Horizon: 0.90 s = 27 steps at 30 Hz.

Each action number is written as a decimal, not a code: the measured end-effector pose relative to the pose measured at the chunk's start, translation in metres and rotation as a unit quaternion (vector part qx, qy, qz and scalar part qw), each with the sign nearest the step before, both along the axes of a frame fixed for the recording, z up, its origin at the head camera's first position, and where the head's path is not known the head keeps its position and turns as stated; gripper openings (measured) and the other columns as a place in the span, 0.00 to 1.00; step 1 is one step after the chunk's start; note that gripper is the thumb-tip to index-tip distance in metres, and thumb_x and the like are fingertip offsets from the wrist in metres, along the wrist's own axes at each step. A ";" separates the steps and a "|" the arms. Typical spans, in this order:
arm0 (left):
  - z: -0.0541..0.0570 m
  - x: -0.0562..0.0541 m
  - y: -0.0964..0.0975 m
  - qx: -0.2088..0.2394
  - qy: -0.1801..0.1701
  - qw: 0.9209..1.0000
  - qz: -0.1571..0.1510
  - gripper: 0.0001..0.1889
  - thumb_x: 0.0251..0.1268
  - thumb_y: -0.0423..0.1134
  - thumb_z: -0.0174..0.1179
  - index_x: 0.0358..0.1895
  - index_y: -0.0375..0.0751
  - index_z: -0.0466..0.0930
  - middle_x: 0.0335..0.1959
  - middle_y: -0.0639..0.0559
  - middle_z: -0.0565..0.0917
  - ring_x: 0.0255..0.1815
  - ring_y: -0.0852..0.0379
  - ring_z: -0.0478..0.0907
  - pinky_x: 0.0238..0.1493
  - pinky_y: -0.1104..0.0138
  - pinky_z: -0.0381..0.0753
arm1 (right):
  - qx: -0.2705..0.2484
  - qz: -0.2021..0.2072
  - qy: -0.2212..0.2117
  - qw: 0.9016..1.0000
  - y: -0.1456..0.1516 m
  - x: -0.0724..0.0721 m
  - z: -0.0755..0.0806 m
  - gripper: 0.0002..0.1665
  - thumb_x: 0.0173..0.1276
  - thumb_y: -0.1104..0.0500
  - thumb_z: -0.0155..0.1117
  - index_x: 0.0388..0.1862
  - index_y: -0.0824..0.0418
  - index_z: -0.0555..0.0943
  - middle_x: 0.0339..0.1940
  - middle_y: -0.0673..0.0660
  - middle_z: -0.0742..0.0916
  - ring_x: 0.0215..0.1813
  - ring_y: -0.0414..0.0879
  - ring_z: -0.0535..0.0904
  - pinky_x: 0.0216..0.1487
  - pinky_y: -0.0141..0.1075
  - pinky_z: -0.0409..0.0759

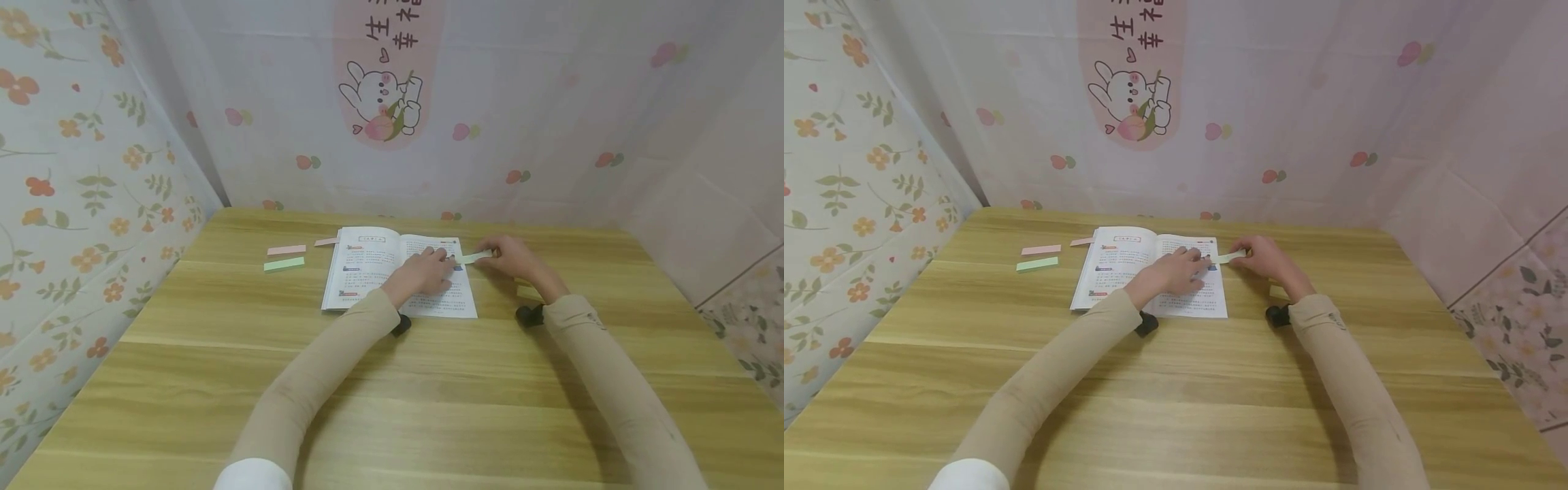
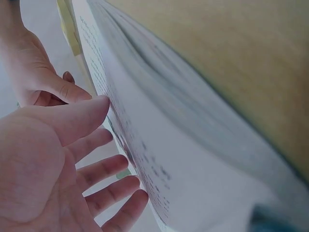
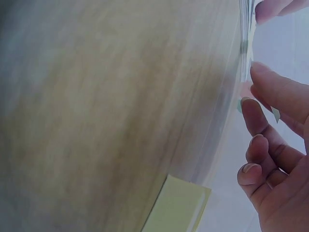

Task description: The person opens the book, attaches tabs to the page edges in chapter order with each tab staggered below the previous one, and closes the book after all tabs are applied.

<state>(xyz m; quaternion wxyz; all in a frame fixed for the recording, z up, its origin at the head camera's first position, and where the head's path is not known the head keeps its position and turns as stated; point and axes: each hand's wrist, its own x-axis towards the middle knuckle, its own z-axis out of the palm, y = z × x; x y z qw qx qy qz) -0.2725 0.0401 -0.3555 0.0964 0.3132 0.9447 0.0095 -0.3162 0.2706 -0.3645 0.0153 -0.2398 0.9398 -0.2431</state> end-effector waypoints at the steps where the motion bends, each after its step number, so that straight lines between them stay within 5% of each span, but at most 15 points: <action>1: 0.000 0.000 0.000 -0.001 0.000 1.000 0.000 0.29 0.80 0.49 0.49 0.79 0.47 0.60 0.76 0.47 0.63 0.72 0.49 0.62 0.69 0.55 0.68 | 0.001 0.000 0.000 1.000 0.000 0.000 0.000 0.12 0.67 0.62 0.72 0.47 0.67 0.86 0.43 0.62 0.87 0.36 0.51 0.72 0.37 0.41 0.71; 27: -0.001 -0.003 0.003 -0.007 -0.013 1.000 0.007 0.29 0.81 0.50 0.47 0.80 0.52 0.59 0.81 0.47 0.55 0.80 0.43 0.49 0.76 0.49 0.56 | 0.028 -0.032 -0.007 0.999 -0.008 -0.003 0.009 0.16 0.73 0.57 0.65 0.51 0.68 0.84 0.44 0.64 0.86 0.40 0.54 0.78 0.42 0.46 0.77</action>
